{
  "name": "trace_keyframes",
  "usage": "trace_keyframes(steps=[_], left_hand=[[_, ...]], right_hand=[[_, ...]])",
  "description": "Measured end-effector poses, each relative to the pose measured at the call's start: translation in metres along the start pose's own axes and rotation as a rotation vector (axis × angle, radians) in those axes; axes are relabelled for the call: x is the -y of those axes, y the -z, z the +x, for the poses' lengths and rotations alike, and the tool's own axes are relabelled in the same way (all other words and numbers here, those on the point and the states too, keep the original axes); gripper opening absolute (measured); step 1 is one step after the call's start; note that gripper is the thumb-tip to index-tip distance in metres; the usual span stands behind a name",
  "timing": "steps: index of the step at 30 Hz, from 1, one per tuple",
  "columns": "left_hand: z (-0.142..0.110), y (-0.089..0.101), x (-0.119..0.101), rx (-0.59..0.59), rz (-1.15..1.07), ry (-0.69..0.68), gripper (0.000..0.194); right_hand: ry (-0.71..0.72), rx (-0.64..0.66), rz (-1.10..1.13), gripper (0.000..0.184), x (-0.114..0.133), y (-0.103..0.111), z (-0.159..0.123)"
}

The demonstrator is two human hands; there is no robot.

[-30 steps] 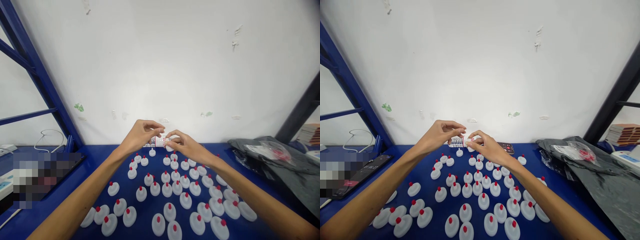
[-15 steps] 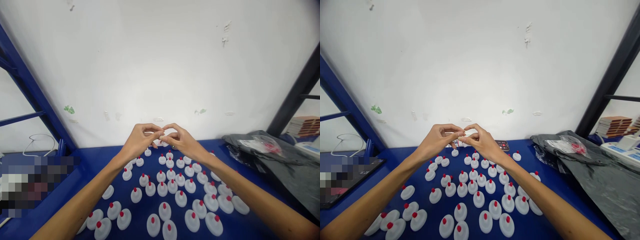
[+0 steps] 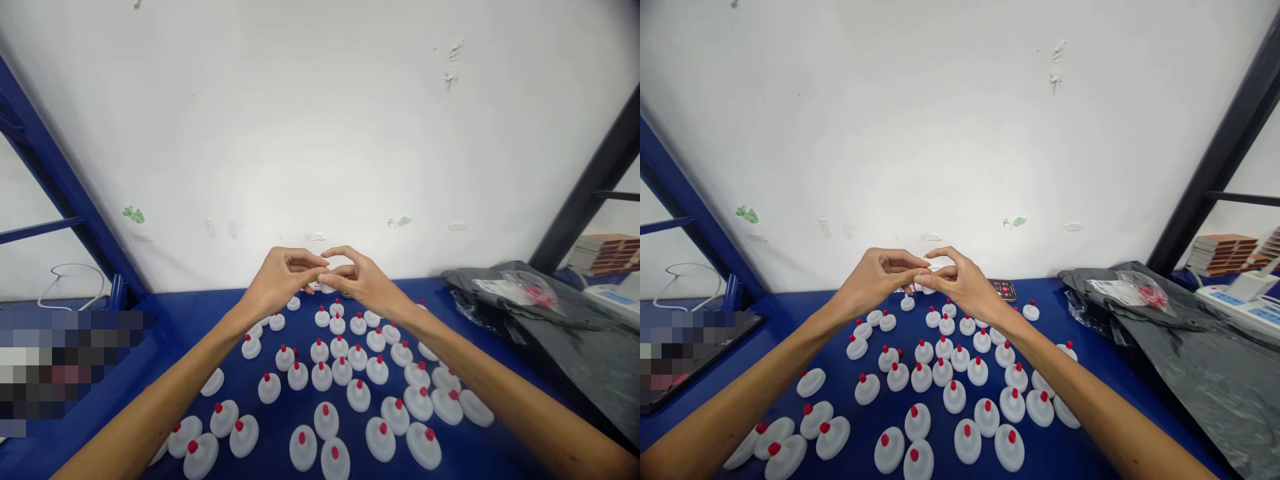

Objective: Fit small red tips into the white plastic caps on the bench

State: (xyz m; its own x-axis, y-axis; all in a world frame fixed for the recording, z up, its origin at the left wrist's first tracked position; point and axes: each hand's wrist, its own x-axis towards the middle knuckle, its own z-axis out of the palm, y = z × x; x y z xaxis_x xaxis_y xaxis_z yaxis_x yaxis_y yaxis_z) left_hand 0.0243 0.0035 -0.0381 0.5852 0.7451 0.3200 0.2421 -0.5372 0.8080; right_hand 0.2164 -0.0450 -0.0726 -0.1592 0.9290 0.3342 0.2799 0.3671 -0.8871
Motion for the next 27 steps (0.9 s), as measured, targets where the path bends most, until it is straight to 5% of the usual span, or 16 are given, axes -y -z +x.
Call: trace_keyframes(steps=[6, 13, 17, 21, 27], left_hand=[[0.004, 0.004, 0.024, 0.209, 0.213, 0.099, 0.011], [-0.003, -0.012, 0.049, 0.411, 0.475, 0.143, 0.016], [-0.003, -0.014, 0.052, 0.434, 0.577, 0.128, 0.010], [0.002, 0.000, 0.046, 0.392, 0.680, 0.111, 0.010], [0.002, 0.014, 0.051, 0.249, 0.906, 0.068, 0.025]], right_hand=[[-0.082, -0.116, -0.273, 0.043, -0.008, 0.004, 0.003], [-0.063, -0.151, -0.328, 0.037, -0.004, 0.001, 0.003], [0.038, -0.132, -0.480, 0.020, 0.002, -0.004, 0.000], [0.024, -0.084, -0.752, 0.021, 0.011, -0.008, -0.006], [0.178, 0.210, -0.807, 0.019, 0.012, -0.045, -0.018]])
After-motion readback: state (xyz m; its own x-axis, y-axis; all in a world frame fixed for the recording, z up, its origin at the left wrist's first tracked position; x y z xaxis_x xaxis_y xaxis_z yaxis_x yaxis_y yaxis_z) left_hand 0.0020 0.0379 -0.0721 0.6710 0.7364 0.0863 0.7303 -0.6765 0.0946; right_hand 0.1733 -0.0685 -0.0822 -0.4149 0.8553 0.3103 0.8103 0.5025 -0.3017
